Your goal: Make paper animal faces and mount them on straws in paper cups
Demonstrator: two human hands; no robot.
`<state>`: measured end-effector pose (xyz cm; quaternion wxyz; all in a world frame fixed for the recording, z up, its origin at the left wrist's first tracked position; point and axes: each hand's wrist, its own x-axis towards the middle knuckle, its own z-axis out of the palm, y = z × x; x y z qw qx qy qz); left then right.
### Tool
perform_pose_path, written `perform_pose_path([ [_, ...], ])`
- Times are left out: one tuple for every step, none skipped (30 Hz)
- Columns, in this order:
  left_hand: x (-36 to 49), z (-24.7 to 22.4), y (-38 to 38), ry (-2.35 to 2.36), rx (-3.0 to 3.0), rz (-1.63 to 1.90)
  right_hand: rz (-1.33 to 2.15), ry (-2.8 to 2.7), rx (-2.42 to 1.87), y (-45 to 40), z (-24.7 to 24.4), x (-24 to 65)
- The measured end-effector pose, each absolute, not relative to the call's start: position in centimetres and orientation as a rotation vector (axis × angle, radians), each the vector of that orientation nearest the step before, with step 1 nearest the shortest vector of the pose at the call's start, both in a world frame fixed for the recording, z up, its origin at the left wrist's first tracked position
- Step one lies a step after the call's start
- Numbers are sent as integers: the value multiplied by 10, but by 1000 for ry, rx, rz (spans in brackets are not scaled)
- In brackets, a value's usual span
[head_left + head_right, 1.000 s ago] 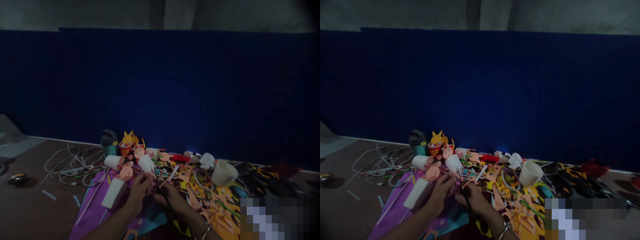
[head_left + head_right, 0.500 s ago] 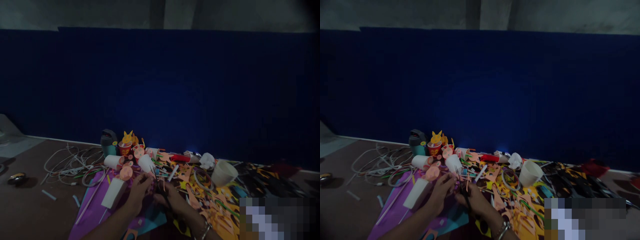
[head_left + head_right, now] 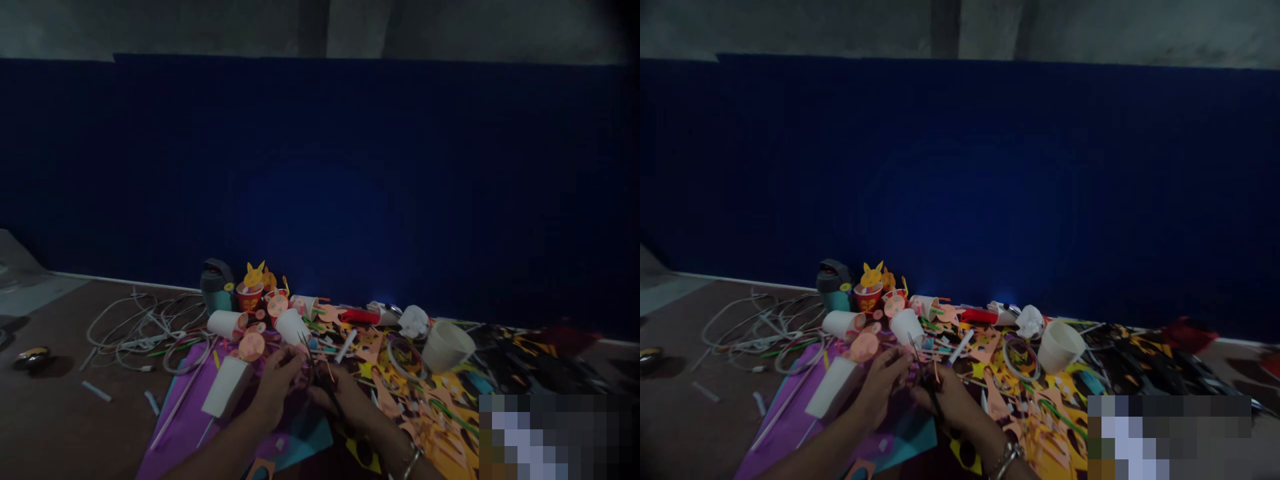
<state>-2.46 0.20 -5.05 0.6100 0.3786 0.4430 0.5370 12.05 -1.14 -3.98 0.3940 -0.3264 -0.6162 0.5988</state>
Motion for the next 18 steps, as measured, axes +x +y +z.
perform_pose_path([
  [-24,-50,2,1026,869,1244,1516,-1570,-842,-11,-40,121],
  [-24,-50,2,1029,866,1244,1517,-1573,-856,-11,-40,121],
  [-24,-51,2,1030,866,1244,1519,-1571,-868,-10,-41,121],
  [-25,-51,2,1027,866,1242,1522,-1568,-872,-10,-42,121],
  [-25,-52,2,1026,865,1241,1521,-1564,-873,-10,-42,121],
  [-25,-52,2,1028,860,1243,1519,-1561,-872,-9,-42,121],
  [-25,-52,2,1030,855,1244,1518,-1560,-873,-9,-42,121],
  [-25,-52,3,1030,849,1244,1515,-1561,-878,-9,-41,121],
  [-25,-52,3,1031,844,1245,1511,-1562,-886,-9,-40,121],
  [-25,-52,3,1031,843,1244,1510,-1561,-894,-10,-39,121],
  [-25,-51,3,1031,844,1245,1509,-1560,-897,-10,-38,120],
  [-25,-50,3,1031,845,1246,1508,-1557,-896,-10,-38,120],
  [-25,-50,3,1033,843,1248,1506,-1553,-895,-10,-38,119],
  [-25,-49,3,1036,839,1250,1503,-1547,-898,-9,-39,119],
  [-25,-49,3,1038,836,1251,1500,-1541,-906,-9,-41,118],
  [-25,-49,3,1037,832,1251,1495,-1535,-919,-8,-43,118],
  [-25,-49,3,1035,830,1250,1488,-1532,-930,-7,-46,118],
  [-25,-49,3,1030,830,1250,1484,-1534,-935,-7,-49,118],
])
